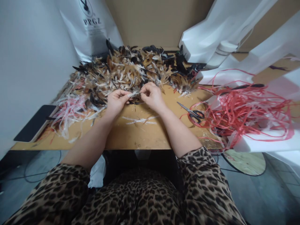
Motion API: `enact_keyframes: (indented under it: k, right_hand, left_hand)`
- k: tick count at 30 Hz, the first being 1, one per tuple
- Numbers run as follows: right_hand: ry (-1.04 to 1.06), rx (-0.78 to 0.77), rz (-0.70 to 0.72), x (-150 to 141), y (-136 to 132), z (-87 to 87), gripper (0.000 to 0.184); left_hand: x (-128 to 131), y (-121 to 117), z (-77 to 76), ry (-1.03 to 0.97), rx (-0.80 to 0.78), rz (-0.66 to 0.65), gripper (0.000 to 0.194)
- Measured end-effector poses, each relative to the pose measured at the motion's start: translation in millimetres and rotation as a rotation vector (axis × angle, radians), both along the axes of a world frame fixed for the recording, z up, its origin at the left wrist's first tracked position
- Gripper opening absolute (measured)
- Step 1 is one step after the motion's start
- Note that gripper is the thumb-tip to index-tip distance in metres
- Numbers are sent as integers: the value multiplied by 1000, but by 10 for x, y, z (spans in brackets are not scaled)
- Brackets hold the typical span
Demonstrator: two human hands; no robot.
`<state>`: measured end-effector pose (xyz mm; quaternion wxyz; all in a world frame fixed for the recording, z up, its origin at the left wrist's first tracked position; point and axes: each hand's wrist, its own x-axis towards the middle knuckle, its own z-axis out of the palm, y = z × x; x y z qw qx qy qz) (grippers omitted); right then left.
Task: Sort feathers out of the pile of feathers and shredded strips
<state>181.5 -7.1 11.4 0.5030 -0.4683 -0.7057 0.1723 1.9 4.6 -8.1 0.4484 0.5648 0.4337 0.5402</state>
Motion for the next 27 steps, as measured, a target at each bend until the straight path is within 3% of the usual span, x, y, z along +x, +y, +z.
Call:
enact_keyframes:
  k: [6, 14, 17, 20, 24, 27]
  right_hand:
    - [6, -17, 17, 1, -21, 28, 6]
    - [102, -241, 35, -17, -62, 62, 3]
    - [214, -517, 203, 6, -79, 98, 11]
    - [373, -712, 334, 28, -93, 129, 25]
    - [555, -752, 322, 19, -92, 144, 39]
    - [583, -725, 269, -14, -80, 139, 40]
  left_hand:
    - [0, -6, 11, -37, 44, 56, 16]
    - [15, -11, 5, -56, -60, -11, 29]
    - [11, -62, 19, 1, 63, -23, 24]
    - [-7, -134, 34, 196, 288, -22, 13]
    - [-33, -184, 50, 436, 570, 5, 10]
    - [-41, -189, 72, 524, 657, -2, 11]
